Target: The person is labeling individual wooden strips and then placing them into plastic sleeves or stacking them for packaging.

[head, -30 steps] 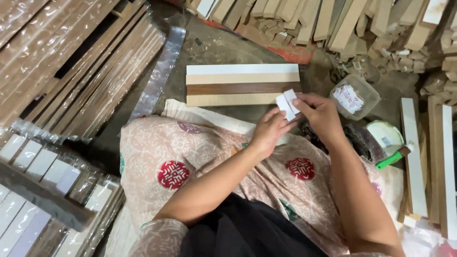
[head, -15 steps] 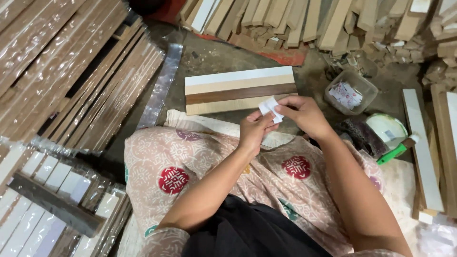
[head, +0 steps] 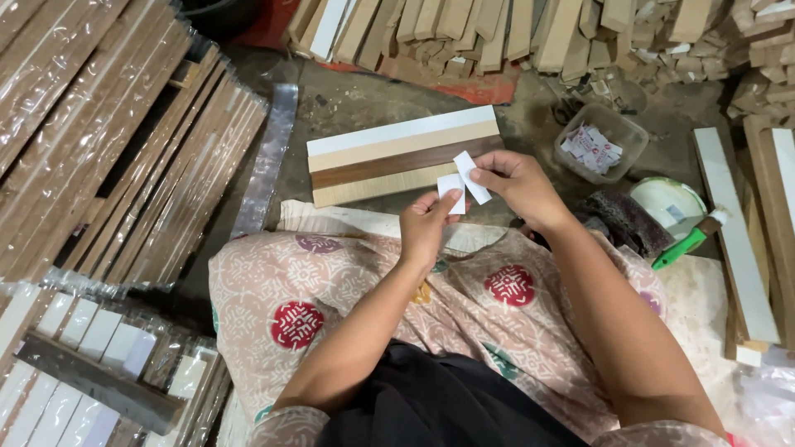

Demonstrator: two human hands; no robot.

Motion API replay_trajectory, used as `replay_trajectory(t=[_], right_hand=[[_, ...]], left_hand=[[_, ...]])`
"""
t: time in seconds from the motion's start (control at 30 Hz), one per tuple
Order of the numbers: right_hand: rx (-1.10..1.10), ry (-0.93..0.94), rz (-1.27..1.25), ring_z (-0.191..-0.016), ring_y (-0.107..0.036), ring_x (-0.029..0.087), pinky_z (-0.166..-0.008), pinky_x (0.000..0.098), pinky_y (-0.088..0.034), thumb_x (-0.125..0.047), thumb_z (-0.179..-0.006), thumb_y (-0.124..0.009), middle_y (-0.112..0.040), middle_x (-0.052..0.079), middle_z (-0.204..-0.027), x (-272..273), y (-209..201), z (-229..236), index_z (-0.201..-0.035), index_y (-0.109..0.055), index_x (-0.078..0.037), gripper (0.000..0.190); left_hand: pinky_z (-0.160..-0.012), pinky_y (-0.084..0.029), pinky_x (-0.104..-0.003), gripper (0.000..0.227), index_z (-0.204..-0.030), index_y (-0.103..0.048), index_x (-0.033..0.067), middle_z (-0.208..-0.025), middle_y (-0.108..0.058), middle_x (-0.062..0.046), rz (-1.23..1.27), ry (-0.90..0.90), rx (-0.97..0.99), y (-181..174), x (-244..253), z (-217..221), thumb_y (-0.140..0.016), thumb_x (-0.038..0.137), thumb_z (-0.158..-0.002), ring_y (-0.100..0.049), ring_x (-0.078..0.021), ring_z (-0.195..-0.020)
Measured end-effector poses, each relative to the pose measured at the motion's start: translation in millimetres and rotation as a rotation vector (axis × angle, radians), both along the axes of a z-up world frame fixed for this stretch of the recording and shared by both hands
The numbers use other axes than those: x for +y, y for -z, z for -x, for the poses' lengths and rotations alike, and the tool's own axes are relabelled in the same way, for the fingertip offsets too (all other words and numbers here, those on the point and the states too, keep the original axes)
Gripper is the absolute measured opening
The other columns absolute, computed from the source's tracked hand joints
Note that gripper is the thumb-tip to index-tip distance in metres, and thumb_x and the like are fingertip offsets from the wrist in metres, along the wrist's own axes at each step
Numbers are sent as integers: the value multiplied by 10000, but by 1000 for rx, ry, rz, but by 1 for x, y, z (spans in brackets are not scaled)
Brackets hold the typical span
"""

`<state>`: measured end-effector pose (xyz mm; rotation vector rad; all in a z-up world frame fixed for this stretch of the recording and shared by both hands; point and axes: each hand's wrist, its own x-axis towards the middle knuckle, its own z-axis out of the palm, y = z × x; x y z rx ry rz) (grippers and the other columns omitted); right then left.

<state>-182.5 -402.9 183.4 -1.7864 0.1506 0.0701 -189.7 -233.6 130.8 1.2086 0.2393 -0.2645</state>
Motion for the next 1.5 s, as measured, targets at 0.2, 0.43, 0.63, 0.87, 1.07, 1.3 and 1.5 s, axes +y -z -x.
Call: replay_trajectory(t=[0.2,0.43,0.63,0.87,1.07,1.3,1.5], right_hand=[[7,-8,-38,-930,-621,130,-873,335,-530,-142,-959,-750,-749,77,-1022,14,22,-6,-1165,-763,-39,231],[-197,-60,605,-947,-704,265,-840,412,-504,-288,-902,-800,-764,66,-928,32,18,-1,-1097,-785,-128,253],[-265,-409,835,-1282,-429,329,-1030,511,-333,-332,-740,-896,-552,128,-1339,26,-12,10,-1445,-511,-91,839],[-233,-665,799,-1384,-420,383,-1104,566,-280,-194,-827,-805,-535,221,-1404,26,-2,8,-1623,-222,-32,999],[-98,-713,746,-1466,-351,420,-1150,638,-264,-280,-813,-845,-407,224,-1542,25,-20,8,-1671,-94,-130,1150],[-360,-71,555,-1201,-616,513,-1041,651,-442,14,-965,-667,-686,313,-1243,-127,10,71,-1304,-671,11,340],[376,6,1318,-1287,-408,503,-829,566,-468,167,-743,-640,-467,249,-1330,-229,76,162,-1562,-484,-146,891]], left_hand=[[-778,-654,-349,214,-1005,-731,7,-864,-744,-115,64,-28,23,10,0,-2,-764,212,-955,-773,-265,-813],[-857,-660,-403,256,-1142,-649,106,-938,-613,17,342,54,181,27,-4,-6,-640,339,-1037,-720,-176,-772],[-767,-657,-341,226,-1141,-621,110,-1000,-698,-50,352,97,260,20,7,-5,-614,316,-1050,-742,-159,-787],[-842,-628,-461,252,-1183,-604,87,-921,-614,-31,245,205,297,34,8,-7,-623,285,-1028,-755,-197,-811],[-910,-611,-453,250,-1192,-663,19,-984,-681,-148,230,249,266,103,4,-11,-656,175,-997,-757,-279,-974],[-1081,-510,-502,396,-1383,-575,-26,-1135,-723,-294,134,560,219,52,45,13,-616,104,-1012,-708,-357,-1136],[-1069,-537,-418,491,-1417,-568,-26,-1282,-692,-265,91,619,425,47,49,14,-614,74,-939,-690,-350,-1148]])
